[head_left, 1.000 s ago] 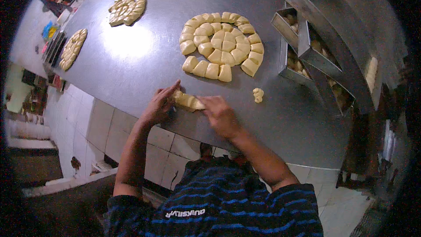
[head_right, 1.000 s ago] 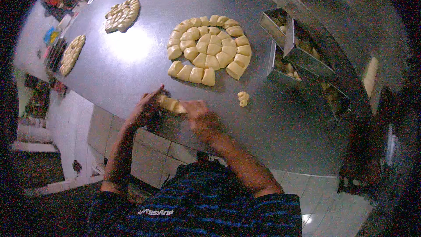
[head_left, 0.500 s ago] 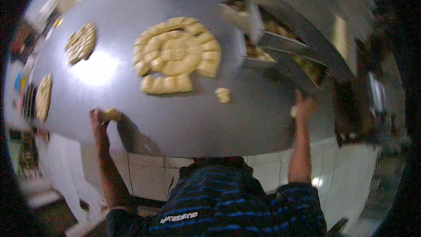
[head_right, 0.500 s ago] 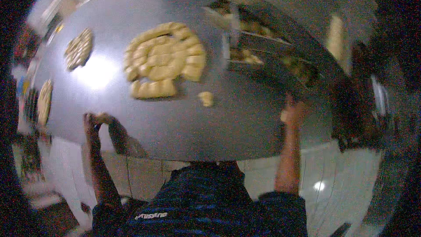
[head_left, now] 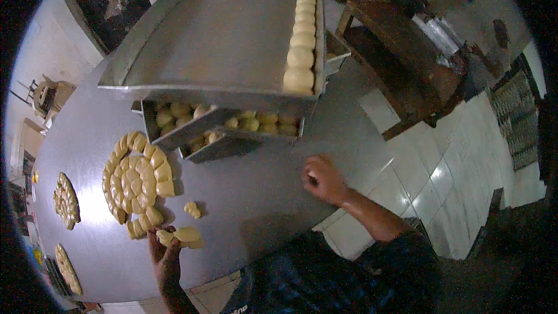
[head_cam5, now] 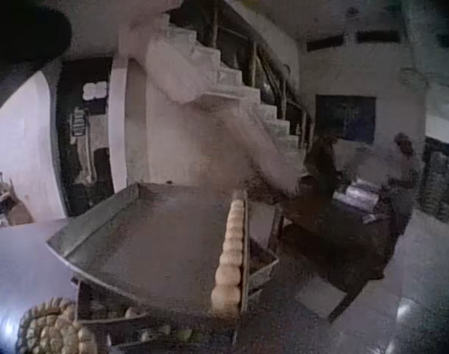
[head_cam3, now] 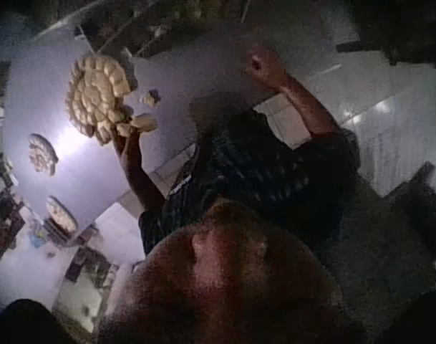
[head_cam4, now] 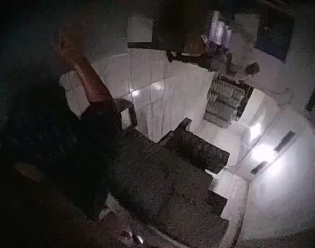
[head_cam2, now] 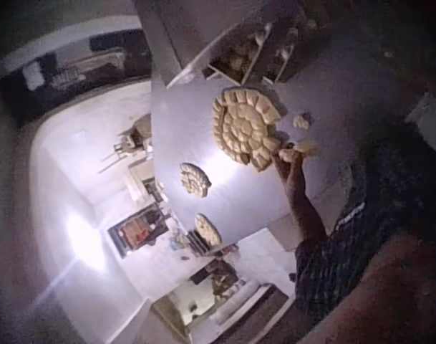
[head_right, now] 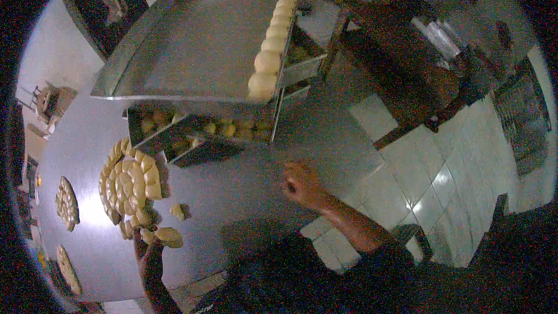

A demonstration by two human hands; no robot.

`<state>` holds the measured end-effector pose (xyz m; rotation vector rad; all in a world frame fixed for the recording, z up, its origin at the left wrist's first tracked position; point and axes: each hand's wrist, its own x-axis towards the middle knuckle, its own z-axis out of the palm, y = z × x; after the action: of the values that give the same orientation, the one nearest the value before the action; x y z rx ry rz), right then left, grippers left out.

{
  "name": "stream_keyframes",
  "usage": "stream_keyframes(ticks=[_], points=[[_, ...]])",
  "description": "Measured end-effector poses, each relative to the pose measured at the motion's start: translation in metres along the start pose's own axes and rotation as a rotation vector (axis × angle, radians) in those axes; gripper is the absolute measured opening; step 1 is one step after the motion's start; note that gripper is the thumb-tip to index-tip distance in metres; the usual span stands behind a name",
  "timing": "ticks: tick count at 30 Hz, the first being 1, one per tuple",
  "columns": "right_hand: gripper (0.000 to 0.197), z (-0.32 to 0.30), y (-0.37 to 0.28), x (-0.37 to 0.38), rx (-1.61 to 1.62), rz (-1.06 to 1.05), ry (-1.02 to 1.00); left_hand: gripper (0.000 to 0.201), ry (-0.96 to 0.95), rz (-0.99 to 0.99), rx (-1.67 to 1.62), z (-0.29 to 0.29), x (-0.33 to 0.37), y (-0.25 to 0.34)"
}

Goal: The person shapes small pieces of dough into round balls by hand and places them into metal baking trays. They repeatedly pick up dough from a large mass on the table, roll it, and arrange the formed balls in rows within the trays.

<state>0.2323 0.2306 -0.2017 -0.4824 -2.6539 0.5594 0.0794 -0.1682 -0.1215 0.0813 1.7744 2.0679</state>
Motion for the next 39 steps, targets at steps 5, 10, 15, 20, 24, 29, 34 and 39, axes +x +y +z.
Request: stream_keyframes(ticks=[5, 10, 15, 20, 24, 29, 34, 39], points=[[0.022, 0.002, 0.039, 0.054, 0.123, 0.144, 0.052, 0.049, -0.123, -0.078, 0.004, 0.076, 0.017, -0.002], [0.033, 0.0, 0.069, 0.025, -0.09, -0.073, -0.067, 0.018, -0.113, -0.045, 0.092, 0.095, 0.022, -0.007], [0.031, 0.003, 0.078, 0.028, -0.231, -0.203, 0.053, 0.03, -0.146, -0.151, -0.027, 0.121, 0.031, -0.013], [0.031, -0.097, 0.097, 0.064, 0.246, 0.264, -0.356, 0.035, -0.052, -0.118, 0.167, 0.124, 0.023, 0.0], [0.033, -0.185, 0.016, 0.156, 1.04, 0.002, -0.196, 0.027, -0.086, 0.024, 0.39, 0.12, 0.02, -0.013], [0.022, -0.181, -0.081, 0.236, 0.704, -0.554, -0.298, 0.019, -0.169, 0.425, 0.973, 0.14, 0.026, -0.001], [0.022, -0.18, -0.085, 0.238, 0.674, -0.451, -0.352, 0.024, -0.08, 0.208, 0.439, 0.128, 0.007, 0.002], [0.036, -0.171, -0.124, 0.16, 0.494, -0.713, -0.406, 0.023, -0.217, 0.414, 0.045, 0.136, -0.012, 0.011]])
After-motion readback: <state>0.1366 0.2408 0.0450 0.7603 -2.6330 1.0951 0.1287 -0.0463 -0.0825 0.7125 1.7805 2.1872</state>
